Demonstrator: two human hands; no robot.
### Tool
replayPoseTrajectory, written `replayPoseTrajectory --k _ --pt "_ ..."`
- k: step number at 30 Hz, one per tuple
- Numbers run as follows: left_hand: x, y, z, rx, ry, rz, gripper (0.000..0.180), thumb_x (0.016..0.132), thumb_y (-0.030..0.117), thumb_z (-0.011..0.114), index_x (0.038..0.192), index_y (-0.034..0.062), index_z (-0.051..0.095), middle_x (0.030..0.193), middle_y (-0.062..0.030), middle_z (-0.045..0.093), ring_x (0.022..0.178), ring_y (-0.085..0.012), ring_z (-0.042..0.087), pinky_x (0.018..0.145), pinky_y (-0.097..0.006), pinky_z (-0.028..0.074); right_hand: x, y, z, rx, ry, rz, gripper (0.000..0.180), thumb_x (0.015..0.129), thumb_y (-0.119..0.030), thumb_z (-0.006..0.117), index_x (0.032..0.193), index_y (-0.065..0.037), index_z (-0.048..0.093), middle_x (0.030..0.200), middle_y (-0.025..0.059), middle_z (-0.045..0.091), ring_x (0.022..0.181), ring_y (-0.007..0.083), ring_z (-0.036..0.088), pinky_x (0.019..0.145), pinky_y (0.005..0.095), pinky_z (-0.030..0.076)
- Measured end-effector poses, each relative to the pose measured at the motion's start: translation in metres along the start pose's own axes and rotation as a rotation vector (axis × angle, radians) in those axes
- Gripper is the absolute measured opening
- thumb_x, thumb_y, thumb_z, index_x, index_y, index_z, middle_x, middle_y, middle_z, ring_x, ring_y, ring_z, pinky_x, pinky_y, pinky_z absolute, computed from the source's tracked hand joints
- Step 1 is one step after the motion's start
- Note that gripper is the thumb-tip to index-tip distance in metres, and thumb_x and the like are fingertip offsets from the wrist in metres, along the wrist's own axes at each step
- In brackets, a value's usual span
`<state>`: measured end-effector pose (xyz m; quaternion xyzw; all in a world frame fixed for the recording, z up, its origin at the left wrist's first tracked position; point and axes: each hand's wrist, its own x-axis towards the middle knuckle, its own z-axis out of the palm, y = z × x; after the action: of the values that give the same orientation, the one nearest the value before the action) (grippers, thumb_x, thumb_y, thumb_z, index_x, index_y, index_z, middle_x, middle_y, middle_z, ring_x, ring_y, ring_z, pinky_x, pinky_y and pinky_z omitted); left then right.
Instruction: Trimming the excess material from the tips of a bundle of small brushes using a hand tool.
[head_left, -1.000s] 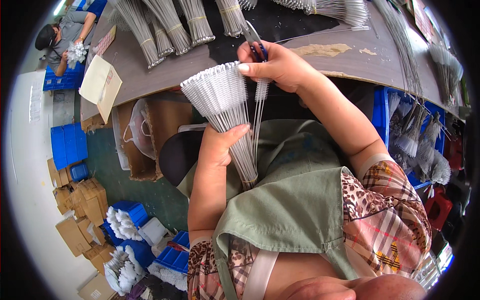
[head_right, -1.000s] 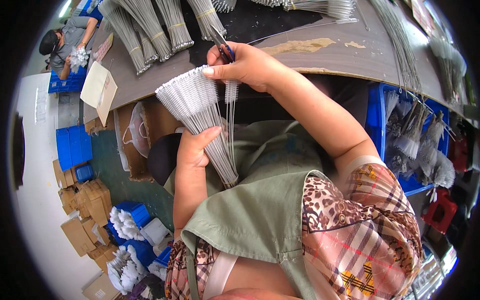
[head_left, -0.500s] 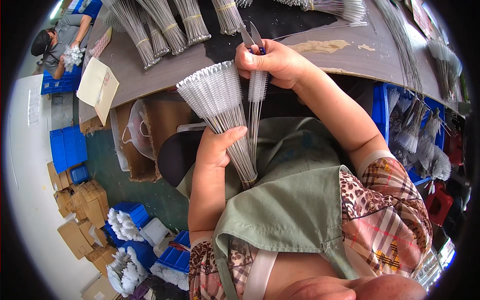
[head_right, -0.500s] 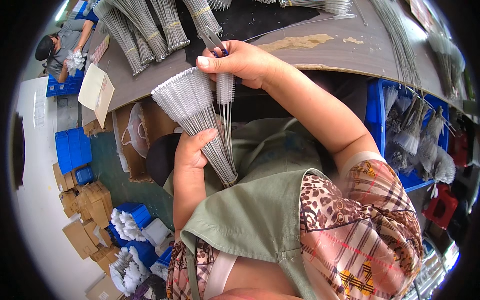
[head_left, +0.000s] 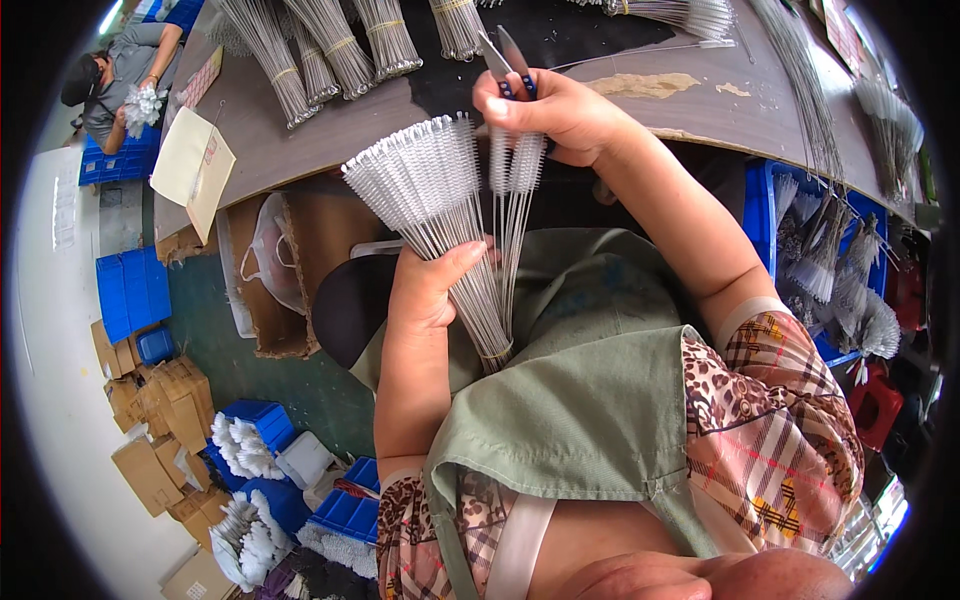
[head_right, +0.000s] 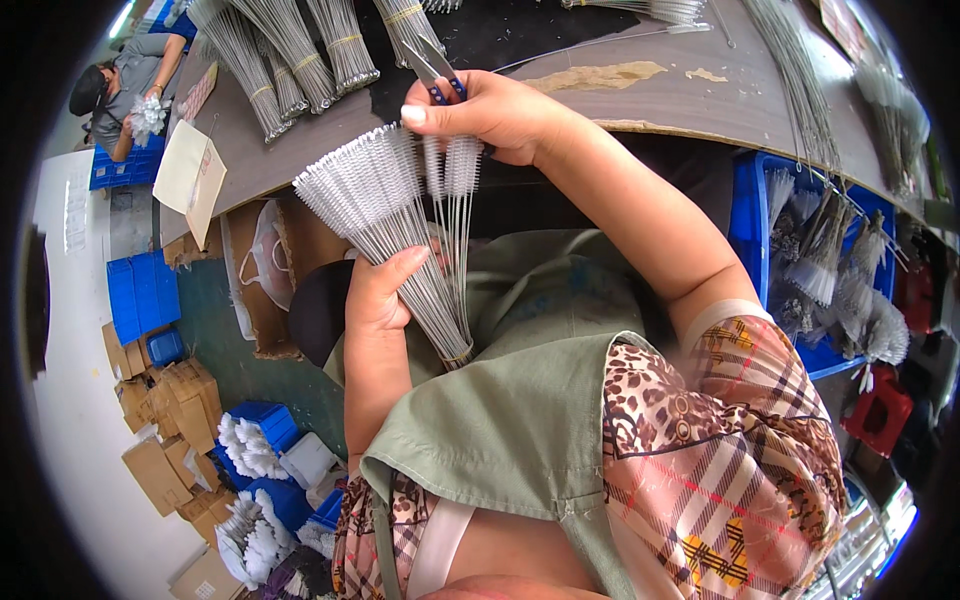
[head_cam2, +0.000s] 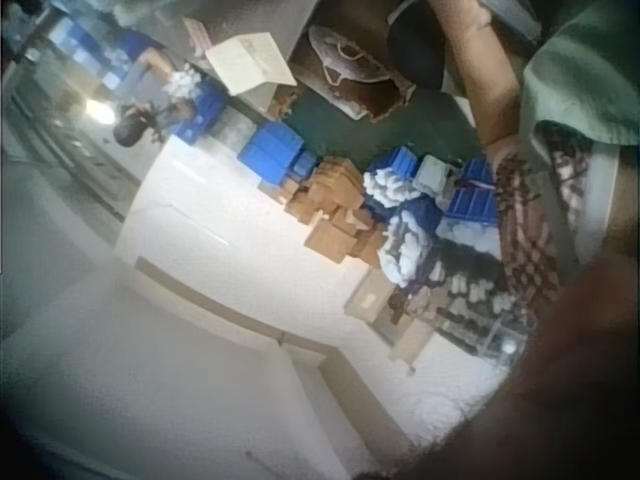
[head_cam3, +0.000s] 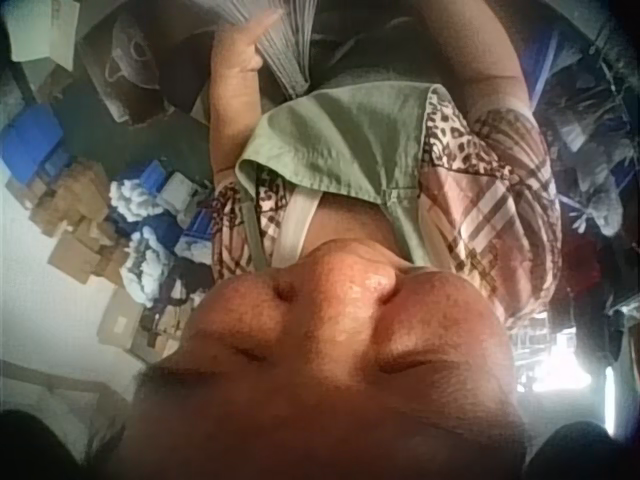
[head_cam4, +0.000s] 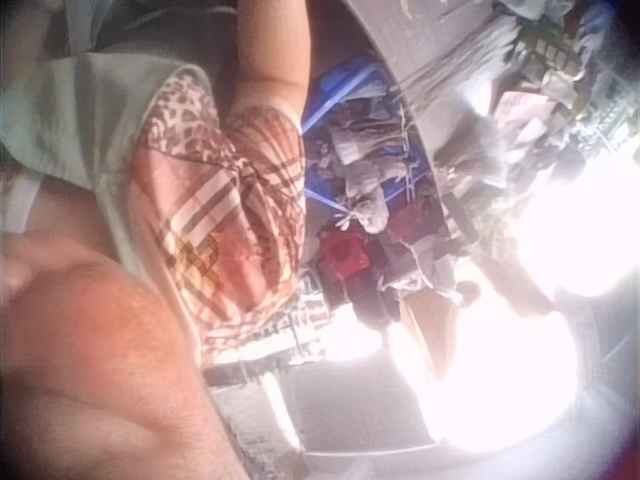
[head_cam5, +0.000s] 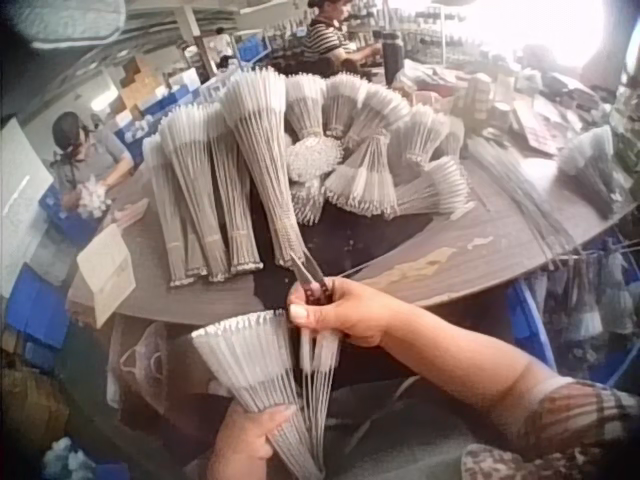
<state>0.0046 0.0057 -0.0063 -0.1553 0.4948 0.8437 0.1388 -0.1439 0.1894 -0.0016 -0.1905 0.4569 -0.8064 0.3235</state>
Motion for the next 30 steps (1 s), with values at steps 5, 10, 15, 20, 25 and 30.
replayPoseTrajectory --k 5,10,15,20,25,30 --pt "-0.001 -0.005 0.002 -0.012 -0.005 -0.022 0.03 0.073 0.0 0.067 0.101 -0.003 0.058 0.089 -0.0123 0.064 0.076 -0.0205 0.063 0.072 -0.035 0.055 -0.006 -0.004 0.003 -0.053 -0.018 -0.018 0.026 0.083 -0.028 0.066 0.08 -0.007 0.052 0.068 -0.0019 0.045 0.064 0.0103 0.044 0.062 0.0231 0.037" --pt "-0.001 -0.005 0.008 -0.012 -0.03 -0.029 0.028 0.072 -0.001 0.066 0.099 -0.0029 0.059 0.088 -0.0127 0.065 0.075 -0.0209 0.063 0.071 -0.035 0.054 -0.008 -0.005 -0.01 0.044 -0.113 0.04 0.027 0.082 -0.03 0.067 0.084 -0.007 0.054 0.07 -0.0015 0.047 0.066 0.0098 0.045 0.063 0.0239 0.038" --pt "-0.001 -0.005 0.008 0.043 -0.054 -0.034 0.031 0.072 -0.001 0.066 0.102 -0.0024 0.059 0.088 -0.0112 0.065 0.076 -0.0196 0.063 0.071 -0.033 0.053 -0.009 -0.011 -0.002 -0.12 -0.064 -0.003 0.028 0.079 -0.031 0.07 0.081 -0.007 0.055 0.073 -0.0017 0.048 0.069 0.0104 0.047 0.069 0.023 0.039" --pt "-0.001 -0.002 0.013 0.036 -0.049 -0.036 0.037 0.072 0.0 0.065 0.108 -0.0016 0.056 0.093 -0.0095 0.063 0.08 -0.018 0.062 0.074 -0.032 0.052 -0.006 -0.012 -0.005 -0.114 -0.117 0.065 0.029 0.078 -0.028 0.072 0.089 -0.007 0.056 0.075 -0.0006 0.053 0.072 0.0101 0.051 0.069 0.0236 0.04" --pt "-0.003 -0.008 0.018 0.021 -0.007 -0.018 0.036 0.071 0.0 0.067 0.105 -0.0007 0.057 0.09 -0.0072 0.062 0.078 -0.0162 0.061 0.074 -0.031 0.052 -0.015 -0.014 -0.003 -0.022 -0.099 0.021 0.028 0.08 -0.03 0.069 0.087 -0.007 0.054 0.076 0.0006 0.053 0.071 0.0106 0.051 0.07 0.0247 0.04" --pt "-0.004 -0.01 0.015 0.064 0.014 -0.006 0.035 0.071 0.005 0.066 0.104 -0.0038 0.056 0.09 -0.0129 0.062 0.077 -0.0215 0.062 0.072 -0.034 0.053 -0.017 -0.014 -0.009 -0.036 -0.163 0.009 0.03 0.081 -0.033 0.068 0.076 -0.008 0.052 0.072 0.0022 0.051 0.069 0.0135 0.052 0.072 0.0285 0.041"
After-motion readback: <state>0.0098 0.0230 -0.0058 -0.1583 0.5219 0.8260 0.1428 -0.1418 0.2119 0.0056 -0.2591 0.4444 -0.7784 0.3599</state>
